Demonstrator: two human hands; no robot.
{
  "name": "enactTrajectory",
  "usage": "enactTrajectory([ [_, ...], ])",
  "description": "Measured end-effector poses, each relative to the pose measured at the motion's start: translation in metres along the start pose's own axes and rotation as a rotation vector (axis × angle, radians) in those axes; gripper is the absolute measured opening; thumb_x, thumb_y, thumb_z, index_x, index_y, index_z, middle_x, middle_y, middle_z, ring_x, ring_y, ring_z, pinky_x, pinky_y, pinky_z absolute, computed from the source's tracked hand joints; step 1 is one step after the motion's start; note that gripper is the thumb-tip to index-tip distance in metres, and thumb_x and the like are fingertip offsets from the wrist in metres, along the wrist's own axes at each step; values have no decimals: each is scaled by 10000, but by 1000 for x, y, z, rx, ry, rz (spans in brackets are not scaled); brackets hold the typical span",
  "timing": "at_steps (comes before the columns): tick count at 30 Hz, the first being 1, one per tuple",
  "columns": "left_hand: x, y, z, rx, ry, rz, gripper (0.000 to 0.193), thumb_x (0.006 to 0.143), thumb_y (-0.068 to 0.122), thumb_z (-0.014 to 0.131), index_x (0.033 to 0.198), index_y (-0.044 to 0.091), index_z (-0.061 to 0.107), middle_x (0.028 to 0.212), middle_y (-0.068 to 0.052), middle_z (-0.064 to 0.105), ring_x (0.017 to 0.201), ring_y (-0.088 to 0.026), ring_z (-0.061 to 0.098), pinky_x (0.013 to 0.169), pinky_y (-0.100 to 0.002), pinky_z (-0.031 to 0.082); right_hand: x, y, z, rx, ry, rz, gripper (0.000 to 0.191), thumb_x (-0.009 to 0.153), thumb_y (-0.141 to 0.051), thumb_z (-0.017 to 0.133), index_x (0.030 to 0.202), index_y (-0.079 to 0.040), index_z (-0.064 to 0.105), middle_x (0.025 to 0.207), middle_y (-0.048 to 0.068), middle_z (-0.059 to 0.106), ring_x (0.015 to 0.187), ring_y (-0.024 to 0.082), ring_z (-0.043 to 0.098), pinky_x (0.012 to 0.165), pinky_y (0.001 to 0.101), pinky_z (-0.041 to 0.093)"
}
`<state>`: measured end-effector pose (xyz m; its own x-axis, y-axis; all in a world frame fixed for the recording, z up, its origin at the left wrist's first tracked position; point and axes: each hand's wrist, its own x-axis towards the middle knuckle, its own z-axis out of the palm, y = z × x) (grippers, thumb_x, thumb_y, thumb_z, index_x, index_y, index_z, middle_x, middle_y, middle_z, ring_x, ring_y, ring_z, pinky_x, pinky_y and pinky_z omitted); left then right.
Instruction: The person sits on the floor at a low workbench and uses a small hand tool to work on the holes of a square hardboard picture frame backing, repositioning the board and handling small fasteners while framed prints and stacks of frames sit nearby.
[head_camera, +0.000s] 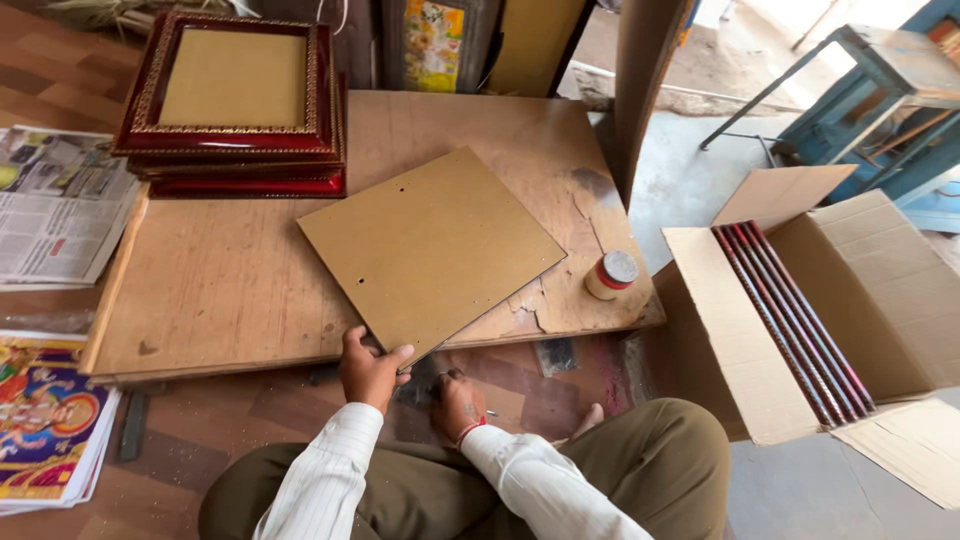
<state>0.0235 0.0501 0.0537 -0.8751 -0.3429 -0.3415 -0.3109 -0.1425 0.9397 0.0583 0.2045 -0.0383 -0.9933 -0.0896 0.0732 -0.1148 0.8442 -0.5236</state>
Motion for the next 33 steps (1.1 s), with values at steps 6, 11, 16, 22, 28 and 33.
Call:
enactTrajectory([
  [6, -2, 12, 0, -81, -34, -75, 503, 782, -40, 782, 1202, -21, 506, 973, -158, 716, 707, -238, 724, 494, -341, 596, 3, -10, -3, 97, 3, 128, 157, 787, -93, 686, 935, -77, 736, 1003, 200, 713, 940, 443, 671, 800, 523, 543],
  [11, -1, 10, -1, -79, -43, -125, 482, 796, -19, 776, 1189, 7, 499, 973, -160, 723, 701, -256, 724, 499, -340, 577, 0, -12, -8, 147, -10, 219, 192, 808, -65, 658, 984, -80, 733, 1006, 219, 708, 974, 449, 664, 828, 526, 541],
  [16, 1, 5, -2, -94, -62, -88, 489, 790, -10, 779, 1187, 8, 494, 978, -147, 723, 703, -248, 724, 503, -336, 576, -6, -14, -7, 156, 93, 184, 181, 763, -49, 699, 942, -33, 715, 1027, 258, 685, 937, 484, 653, 791, 533, 537],
  [22, 3, 3, -1, -95, -56, -99, 490, 795, -10, 779, 1190, 10, 490, 977, -157, 725, 696, -253, 715, 504, -341, 563, 5, -4, 2, 111, -55, 218, 195, 785, -77, 664, 963, -63, 741, 976, 242, 712, 959, 444, 680, 833, 502, 555],
  [28, 2, 4, -1, -90, -60, -108, 486, 792, -3, 781, 1186, 19, 499, 984, -146, 725, 695, -240, 717, 502, -338, 567, -1, -6, -4, 255, 82, 137, 270, 754, -98, 675, 1005, -53, 760, 980, 245, 722, 949, 439, 687, 829, 486, 550],
  [33, 0, 7, -2, -75, -54, -113, 493, 794, 3, 785, 1191, 20, 493, 973, -156, 733, 690, -244, 717, 500, -339, 562, -4, -13, -18, 278, 31, 190, 266, 807, -126, 662, 1051, -47, 732, 999, 254, 715, 972, 435, 683, 828, 479, 549],
])
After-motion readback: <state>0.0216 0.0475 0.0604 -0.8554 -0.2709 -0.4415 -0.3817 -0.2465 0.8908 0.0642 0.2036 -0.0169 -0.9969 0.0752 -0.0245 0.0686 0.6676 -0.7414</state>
